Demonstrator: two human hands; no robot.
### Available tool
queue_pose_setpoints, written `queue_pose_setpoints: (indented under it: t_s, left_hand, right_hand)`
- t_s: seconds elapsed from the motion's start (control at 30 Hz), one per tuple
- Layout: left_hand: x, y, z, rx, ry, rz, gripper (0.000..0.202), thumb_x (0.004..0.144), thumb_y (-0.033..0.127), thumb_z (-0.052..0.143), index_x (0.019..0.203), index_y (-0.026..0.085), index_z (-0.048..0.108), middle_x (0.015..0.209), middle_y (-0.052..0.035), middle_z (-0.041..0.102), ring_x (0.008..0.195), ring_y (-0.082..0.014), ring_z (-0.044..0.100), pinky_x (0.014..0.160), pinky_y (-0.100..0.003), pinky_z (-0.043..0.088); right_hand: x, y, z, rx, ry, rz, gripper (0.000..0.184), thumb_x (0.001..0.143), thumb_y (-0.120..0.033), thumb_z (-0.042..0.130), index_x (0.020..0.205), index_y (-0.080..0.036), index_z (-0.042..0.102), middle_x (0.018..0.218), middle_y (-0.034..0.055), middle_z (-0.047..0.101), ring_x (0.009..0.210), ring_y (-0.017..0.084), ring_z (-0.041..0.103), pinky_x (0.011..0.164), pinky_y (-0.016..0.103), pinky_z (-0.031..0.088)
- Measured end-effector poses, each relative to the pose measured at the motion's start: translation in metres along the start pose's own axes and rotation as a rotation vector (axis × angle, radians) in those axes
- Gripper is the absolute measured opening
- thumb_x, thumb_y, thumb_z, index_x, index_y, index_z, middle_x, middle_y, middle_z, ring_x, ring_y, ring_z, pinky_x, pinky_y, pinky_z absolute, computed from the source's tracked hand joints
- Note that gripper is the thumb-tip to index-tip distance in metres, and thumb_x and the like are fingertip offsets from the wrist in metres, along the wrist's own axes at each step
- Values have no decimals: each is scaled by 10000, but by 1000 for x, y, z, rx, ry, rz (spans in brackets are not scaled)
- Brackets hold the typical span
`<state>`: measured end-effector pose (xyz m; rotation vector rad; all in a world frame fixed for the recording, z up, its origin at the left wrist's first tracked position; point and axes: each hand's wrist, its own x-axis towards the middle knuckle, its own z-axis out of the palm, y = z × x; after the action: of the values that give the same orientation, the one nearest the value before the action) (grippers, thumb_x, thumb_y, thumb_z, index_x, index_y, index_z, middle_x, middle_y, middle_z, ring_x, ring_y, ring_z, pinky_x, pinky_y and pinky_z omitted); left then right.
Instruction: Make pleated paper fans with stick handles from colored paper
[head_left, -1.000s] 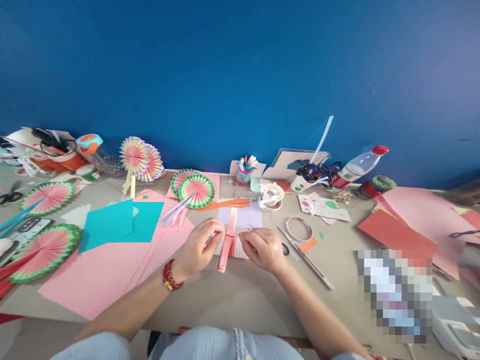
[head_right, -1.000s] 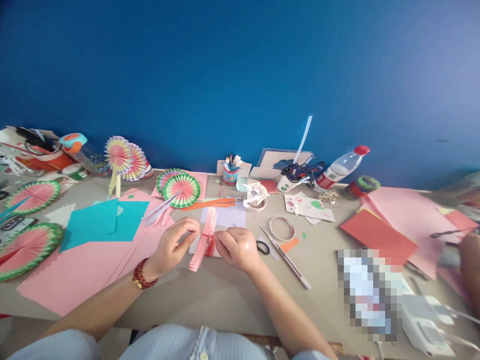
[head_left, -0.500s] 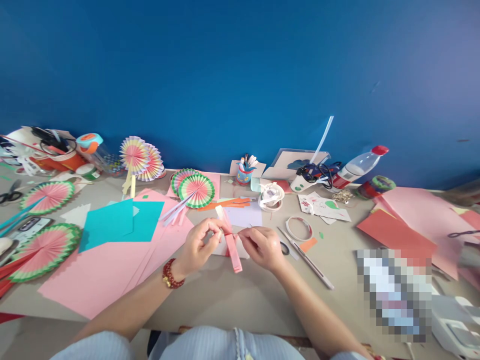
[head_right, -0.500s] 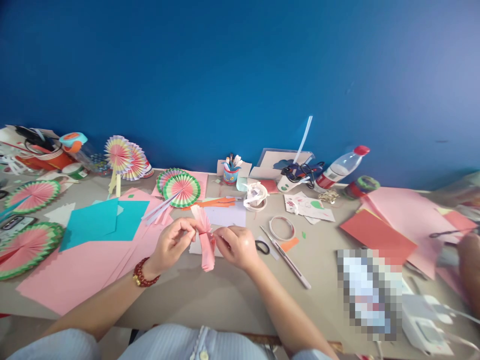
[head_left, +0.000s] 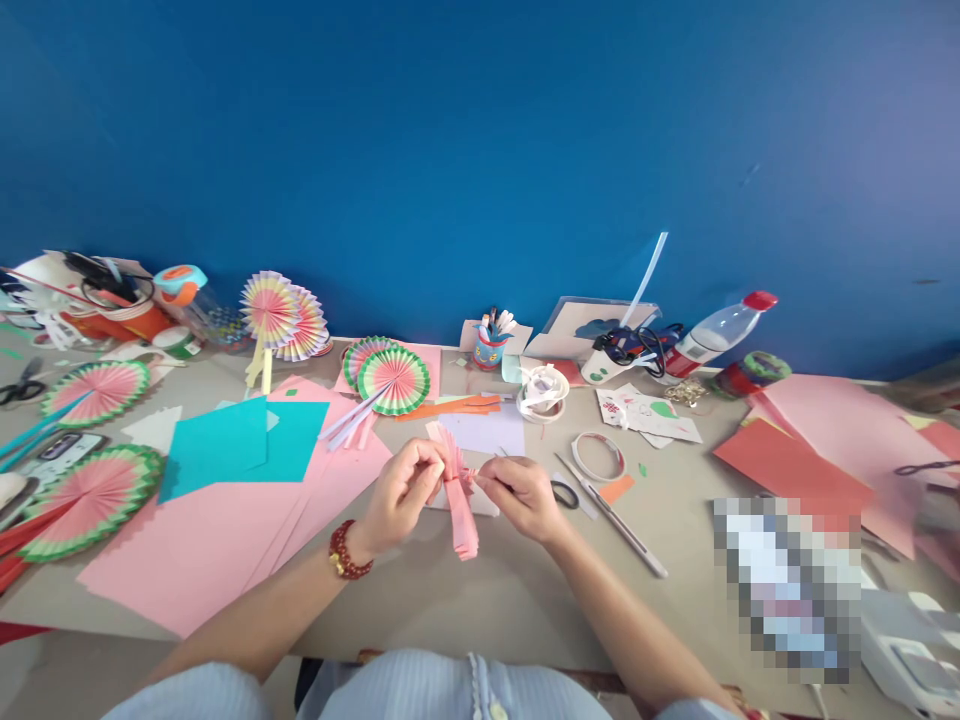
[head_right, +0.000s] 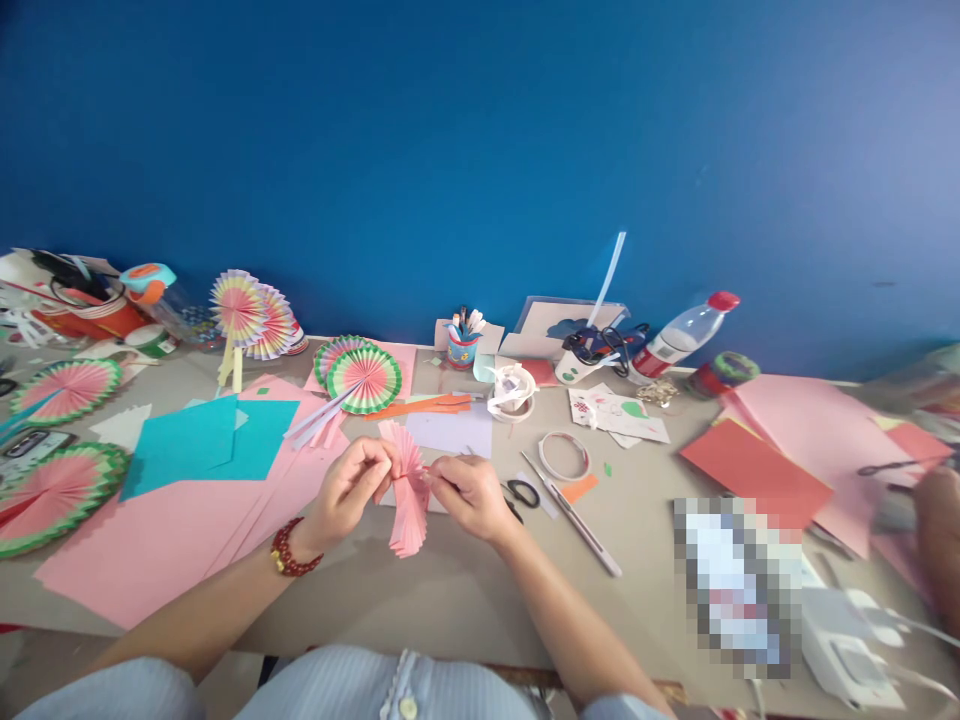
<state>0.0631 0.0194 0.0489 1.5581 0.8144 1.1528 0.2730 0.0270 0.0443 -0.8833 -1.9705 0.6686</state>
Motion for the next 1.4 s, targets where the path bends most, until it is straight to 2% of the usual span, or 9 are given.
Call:
queue_pose_setpoints:
  t_s: [0.17, 0.3, 0.37, 0.5, 0.63, 0.83, 1.0, 1.13, 1.4]
  left_hand:
    - [-1, -4, 0, -30, 9, -54, 195, 1012, 314, 422, 876, 180, 461, 891, -22, 564, 512, -51, 383, 497, -224, 324]
    - [0, -1, -3, 5, -62, -48, 202, 1013, 324, 409, 910, 175, 497, 830, -14, 583, 518, -67, 453, 539, -238, 391]
    - [2, 2, -4, 32, -101, -51, 198, 1011, 324, 407, 936, 173, 511, 870, -28, 606, 522, -69, 474, 549, -238, 414]
    - [6, 9, -4, 142, -148, -72, 180, 1000, 302, 420, 931, 178, 530, 892, -29, 613, 540, -73, 474, 531, -221, 407]
    - [12, 12, -1, 290, -152, -75, 176, 973, 271, 467, 865, 183, 575, 779, -2, 611, 611, -104, 517, 589, -223, 431]
    - [20, 17, 7, 386, -171, -64, 136, 932, 253, 546, 850, 185, 632, 792, -14, 676, 703, -140, 590, 642, -238, 453]
    - [21, 18, 8, 296, -187, -144, 92, 931, 268, 562, 933, 193, 615, 823, -20, 690, 728, -150, 630, 645, -243, 486]
    - [19, 15, 7, 193, -197, -197, 93, 925, 277, 575, 890, 192, 568, 762, 7, 644, 626, -121, 592, 587, -226, 480]
    - [17, 15, 4, 322, -213, -139, 67, 899, 222, 577, 856, 190, 617, 779, -2, 640, 664, -132, 596, 632, -240, 494]
  right_hand:
    - [-1, 3, 4, 66, -21, 85, 318, 969, -297, 503, 672, -197, 558, 616, -8, 595, 544, 107, 515, 556, 214, 412]
    - [-3, 7, 3, 68, -46, 190, 291, 946, -291, 519, 681, -188, 579, 622, -10, 592, 532, 102, 489, 524, 208, 385]
    - [-3, 8, 1, 66, -72, 216, 274, 938, -281, 519, 690, -189, 587, 620, -12, 586, 526, 102, 474, 515, 210, 374]
    - [-3, 6, -3, 41, -107, 182, 220, 928, -260, 519, 737, -195, 607, 588, -32, 555, 505, 99, 446, 510, 209, 363]
    - [-2, 0, -8, -45, -131, 108, 200, 943, -260, 508, 796, -198, 630, 598, -23, 579, 520, 106, 482, 539, 213, 377]
    - [-1, -10, -13, -175, -134, 14, 217, 960, -258, 500, 787, -203, 621, 577, -22, 581, 530, 113, 508, 550, 216, 350]
    - [0, -11, -15, -215, -103, 0, 186, 953, -249, 509, 811, -205, 620, 584, -24, 575, 527, 113, 499, 544, 218, 343]
    - [1, -12, -18, -227, -88, -5, 187, 950, -241, 502, 797, -208, 606, 576, -33, 556, 496, 103, 470, 520, 216, 329]
    - [6, -19, -23, -216, -126, 69, 141, 927, -259, 546, 801, -209, 584, 568, -43, 537, 494, 101, 454, 508, 213, 313]
